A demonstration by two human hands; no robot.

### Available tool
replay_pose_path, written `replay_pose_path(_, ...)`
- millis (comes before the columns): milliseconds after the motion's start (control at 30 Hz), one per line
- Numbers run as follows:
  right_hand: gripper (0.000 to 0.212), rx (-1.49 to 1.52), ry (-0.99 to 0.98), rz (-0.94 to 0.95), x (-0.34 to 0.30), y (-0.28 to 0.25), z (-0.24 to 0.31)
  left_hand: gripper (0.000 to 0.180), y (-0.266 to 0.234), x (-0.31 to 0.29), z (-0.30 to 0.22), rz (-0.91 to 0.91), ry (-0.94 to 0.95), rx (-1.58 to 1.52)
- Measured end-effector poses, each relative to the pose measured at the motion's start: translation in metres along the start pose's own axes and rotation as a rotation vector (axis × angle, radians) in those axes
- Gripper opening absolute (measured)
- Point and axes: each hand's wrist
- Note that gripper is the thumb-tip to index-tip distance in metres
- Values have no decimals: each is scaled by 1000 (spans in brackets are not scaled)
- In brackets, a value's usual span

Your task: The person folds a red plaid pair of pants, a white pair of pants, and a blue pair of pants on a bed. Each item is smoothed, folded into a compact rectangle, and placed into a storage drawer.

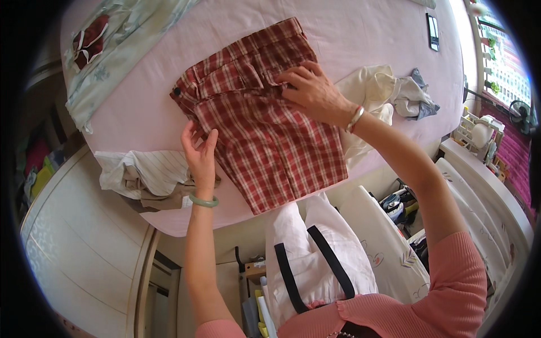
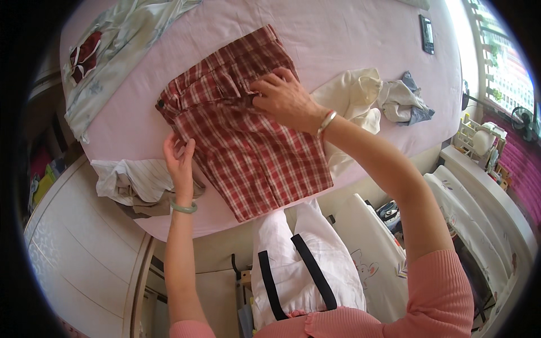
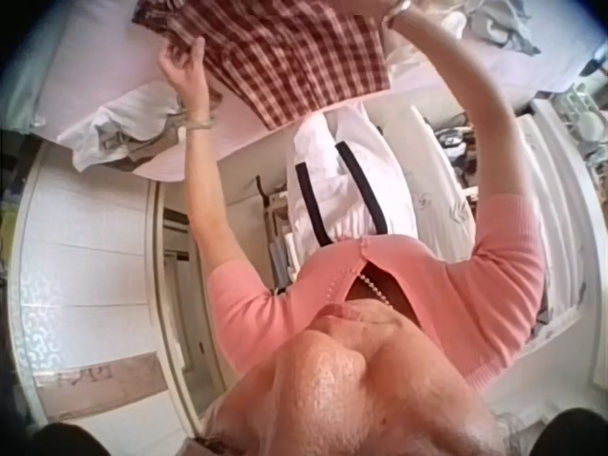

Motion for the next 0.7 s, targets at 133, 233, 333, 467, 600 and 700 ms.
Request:
replay_pose_path(133, 23, -33, 70, 82, -6, 3, 8, 74, 4, 23, -4, 89, -36, 118)
replay_pose_path(233, 26, -134, 186, 64, 9, 11, -20, 65, 14, 40, -3, 15, -46, 241)
replay_pose_path(333, 30, -101, 267, 121, 22, 1, -28, 47, 14, 38, -9, 26, -66, 108)
replay_pose_path(467, 28, 56, 385, 241, 12, -9, 7, 24, -5, 8, -1, 10, 71, -5)
replay_pose_path(600, 9, 179, -86, 164, -59, -23, 75, 23, -49, -55, -18, 290, 118, 94)
replay_pose_path(700, 12, 225, -171, 423, -126, -13, 127, 23, -85, -107, -21, 725, 82, 81)
Point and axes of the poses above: each hand's wrist, its own x-axis towards the middle knuckle, its own y-axis out of the palm, z = x × y, and after that the axes turned 15 degrees about x, right-handed
